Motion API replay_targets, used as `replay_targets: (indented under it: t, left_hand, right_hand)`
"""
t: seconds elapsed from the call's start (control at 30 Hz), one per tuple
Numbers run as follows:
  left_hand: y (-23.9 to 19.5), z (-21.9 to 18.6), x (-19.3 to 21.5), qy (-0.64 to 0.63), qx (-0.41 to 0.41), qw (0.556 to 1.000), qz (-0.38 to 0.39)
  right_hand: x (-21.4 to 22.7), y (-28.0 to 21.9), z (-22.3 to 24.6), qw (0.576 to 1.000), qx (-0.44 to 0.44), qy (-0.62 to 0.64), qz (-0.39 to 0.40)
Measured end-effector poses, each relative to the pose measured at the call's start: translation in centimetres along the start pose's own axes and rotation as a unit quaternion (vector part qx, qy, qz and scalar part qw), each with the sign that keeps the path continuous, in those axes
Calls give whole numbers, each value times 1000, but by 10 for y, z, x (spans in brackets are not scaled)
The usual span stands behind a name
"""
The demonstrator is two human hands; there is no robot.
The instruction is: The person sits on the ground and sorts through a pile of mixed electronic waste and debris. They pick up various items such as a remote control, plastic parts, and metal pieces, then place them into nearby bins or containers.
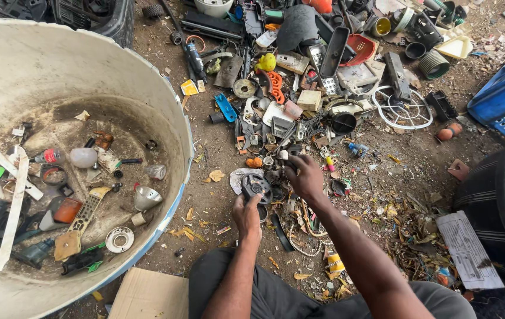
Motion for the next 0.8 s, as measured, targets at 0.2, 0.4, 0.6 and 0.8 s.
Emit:
replay_targets:
  t: [0.2,0.4,0.6,0.8]
  left_hand:
    - [-32,4,-43,140,4,962,234]
    - [-79,14,-64,293,-5,873,391]
    - [-91,40,-58,95,56,904,414]
    - [-118,87,-43,-59,219,932,284]
  right_hand:
    - [4,-117,-36,748,-312,585,15]
    - [22,-182,-29,724,-355,586,77]
    - [41,-215,-60,546,-355,759,-18]
    - [22,-252,-45,584,-389,712,-4]
Point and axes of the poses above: each hand's wrist, its own y-axis towards the middle knuckle, its own x-axis out of the back of the hand, z = x × y, the point moved 8 cm from there along y, towards the middle knuckle, and after that the axes turned 9 degrees about -y, right-handed, at the moved point
